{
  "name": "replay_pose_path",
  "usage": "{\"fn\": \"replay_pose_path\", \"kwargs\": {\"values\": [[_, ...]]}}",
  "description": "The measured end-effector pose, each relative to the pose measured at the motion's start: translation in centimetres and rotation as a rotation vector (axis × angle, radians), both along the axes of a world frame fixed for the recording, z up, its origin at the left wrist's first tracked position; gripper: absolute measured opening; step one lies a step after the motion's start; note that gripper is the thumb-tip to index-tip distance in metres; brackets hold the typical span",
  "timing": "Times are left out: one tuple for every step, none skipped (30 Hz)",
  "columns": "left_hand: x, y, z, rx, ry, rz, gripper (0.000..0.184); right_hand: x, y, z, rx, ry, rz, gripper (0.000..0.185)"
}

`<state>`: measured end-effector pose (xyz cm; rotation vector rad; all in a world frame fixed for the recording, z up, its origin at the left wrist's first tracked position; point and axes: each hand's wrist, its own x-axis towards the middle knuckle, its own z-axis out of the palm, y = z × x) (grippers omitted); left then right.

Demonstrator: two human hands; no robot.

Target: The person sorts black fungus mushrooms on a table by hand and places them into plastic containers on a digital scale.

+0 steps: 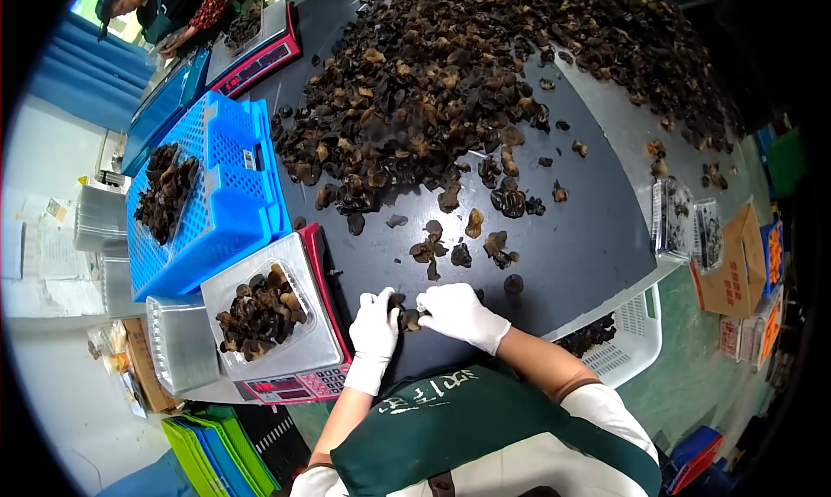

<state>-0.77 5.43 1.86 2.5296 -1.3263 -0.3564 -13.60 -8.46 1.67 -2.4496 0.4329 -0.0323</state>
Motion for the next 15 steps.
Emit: {"fn": "replay_pose_path", "kwargs": {"values": [[-0.1,-0.5,0.7,0.008,0.070,0.018,0.027,0.0,-0.7,0.9,0.103,0.024,0.057,0.020],[-0.3,-0.5,0.6,-0.054,0.124,0.016,0.022,0.1,-1.5,1.8,0.155,0.036,-0.020,0.022],[-0.4,-0.7,0.8,-0.109,0.194,0.025,0.021,0.2,-2.2,2.0,0.131,-0.080,-0.141,0.024],[-0.5,-0.8,1.1,-0.162,0.265,0.035,0.021,0.2,-3.0,2.0,0.108,-0.194,-0.261,0.025],[-0.6,-0.9,1.0,-0.222,0.309,0.047,0.022,0.6,-3.8,2.1,0.075,-0.232,-0.353,0.028],[-0.5,-1.0,0.9,-0.283,0.353,0.058,0.023,1.2,-4.6,2.0,0.040,-0.271,-0.446,0.030],[-0.3,-1.1,1.1,-0.226,0.444,0.107,0.020,1.8,-5.2,1.3,-0.079,-0.300,-0.453,0.034],[-0.2,-1.4,1.5,-0.204,0.545,0.161,0.018,2.0,-5.4,1.0,-0.079,-0.297,-0.463,0.034],[-0.4,-1.4,0.8,-0.320,0.630,0.173,0.017,2.2,-5.5,0.9,-0.107,-0.177,-0.326,0.034],[-0.4,-1.6,0.4,-0.440,0.712,0.186,0.015,2.7,-5.5,0.6,-0.135,-0.061,-0.186,0.033],[-0.2,-1.5,0.6,-0.439,0.708,0.184,0.015,3.3,-4.7,-1.4,-0.105,-0.094,-0.129,0.029],[-0.1,-1.5,1.4,-0.358,0.835,0.242,0.016,3.5,-4.5,-0.4,0.051,-0.050,-0.074,0.028],[0.0,-1.4,2.2,-0.275,0.960,0.305,0.016,3.5,-4.1,-0.4,0.151,-0.154,-0.124,0.027],[0.0,-1.4,2.7,-0.277,0.957,0.314,0.016,3.4,-4.0,-0.5,0.251,-0.255,-0.171,0.027],[0.0,-1.4,3.1,-0.232,1.003,0.343,0.015,3.1,-4.3,-0.5,0.357,-0.269,-0.232,0.027]]}}
